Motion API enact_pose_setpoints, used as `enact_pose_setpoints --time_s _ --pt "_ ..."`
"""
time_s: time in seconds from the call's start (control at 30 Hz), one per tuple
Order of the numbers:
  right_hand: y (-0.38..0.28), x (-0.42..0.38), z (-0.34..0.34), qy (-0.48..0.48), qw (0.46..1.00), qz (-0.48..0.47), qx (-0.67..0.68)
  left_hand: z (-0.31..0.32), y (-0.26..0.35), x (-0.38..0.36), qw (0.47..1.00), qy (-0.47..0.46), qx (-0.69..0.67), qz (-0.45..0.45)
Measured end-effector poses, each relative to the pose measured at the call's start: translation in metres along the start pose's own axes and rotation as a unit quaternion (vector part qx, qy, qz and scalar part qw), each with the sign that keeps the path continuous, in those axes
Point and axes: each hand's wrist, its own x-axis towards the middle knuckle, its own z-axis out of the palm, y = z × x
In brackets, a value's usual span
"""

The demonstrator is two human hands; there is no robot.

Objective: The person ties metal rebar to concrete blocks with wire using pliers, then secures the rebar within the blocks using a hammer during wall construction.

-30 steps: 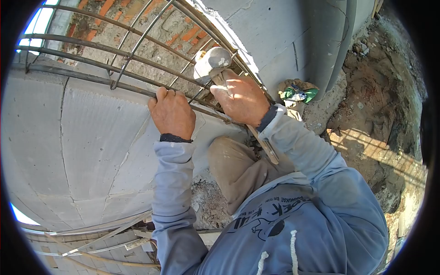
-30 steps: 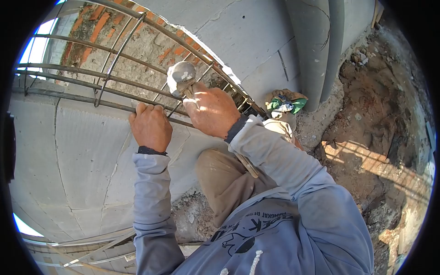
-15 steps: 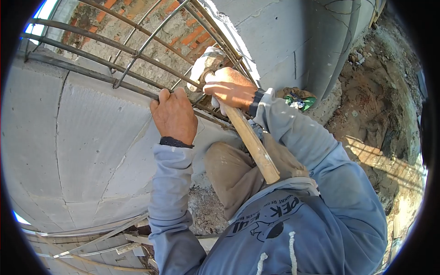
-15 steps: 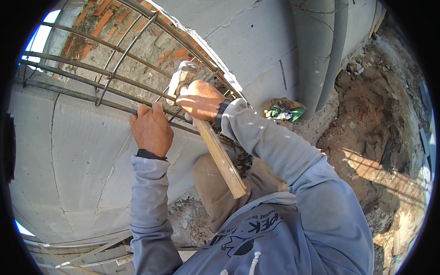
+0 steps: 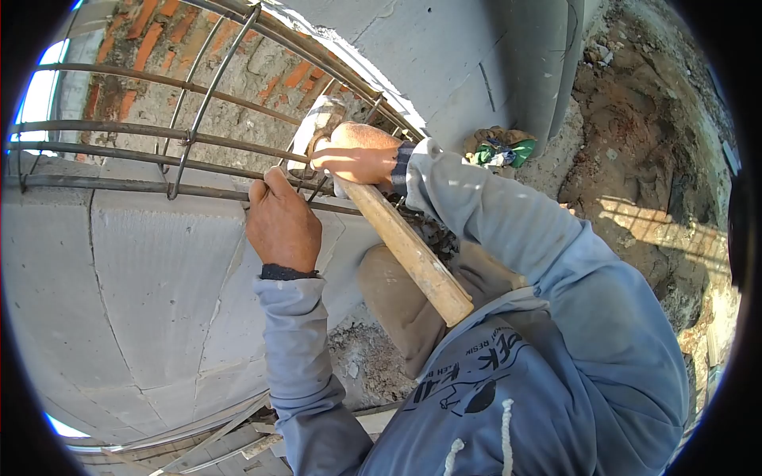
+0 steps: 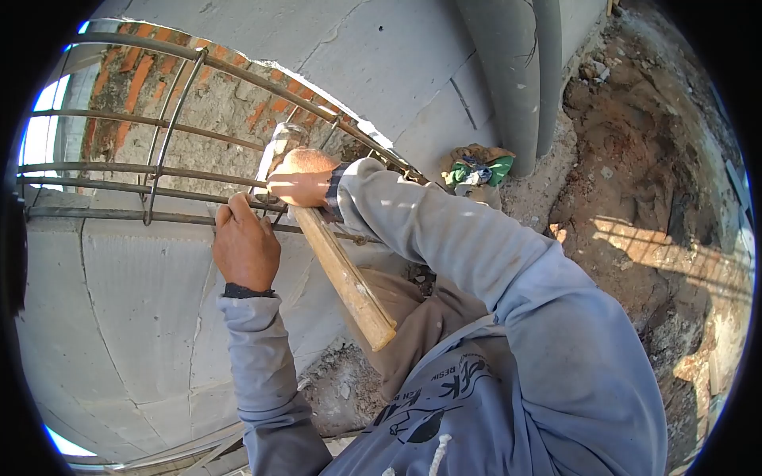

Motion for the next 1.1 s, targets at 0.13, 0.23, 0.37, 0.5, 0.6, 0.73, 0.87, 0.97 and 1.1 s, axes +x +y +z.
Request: enact_pose_setpoints --time_s 0.13,0.23,0.37,0.5,0.6,0.73,0.87,0.97,1.1 --pt "-0.032 0.021 -0.054 -0.151 0.959 0.236 0.026 0.000 -0.001 -0.003 1.000 0.005 -0.008 -0.009" --pt "-0.022 0.020 -0.027 -0.188 0.971 0.150 -0.001 0.000 0.000 0.000 1.000 0.015 -0.009 0.009" --pt "-0.008 0.003 -0.009 -0.052 0.997 0.061 -0.014 -0.003 -0.002 -0.001 0.999 0.016 -0.003 0.038" --pt "0.009 -0.004 0.008 -0.060 0.993 0.102 -0.004 -0.003 -0.006 -0.002 0.999 0.004 -0.016 0.048" --pt "-0.007 0.010 -0.031 -0.173 0.977 0.125 -0.001 -0.008 -0.005 -0.001 0.997 -0.009 -0.022 0.069" --pt "-0.004 0.013 -0.027 -0.203 0.974 0.102 -0.013 -0.004 -0.005 -0.002 0.996 0.036 -0.021 0.083" --pt "-0.004 -0.002 -0.023 -0.007 0.996 0.064 0.068 -0.001 -0.006 -0.003 0.998 0.004 -0.024 0.061" --pt "0.005 -0.003 -0.014 -0.122 0.976 0.182 -0.006 -0.004 -0.005 -0.003 0.998 -0.002 -0.019 0.052" --pt "-0.013 0.012 -0.032 -0.103 0.992 0.066 0.035 -0.003 -0.005 -0.002 0.998 0.006 -0.018 0.056"
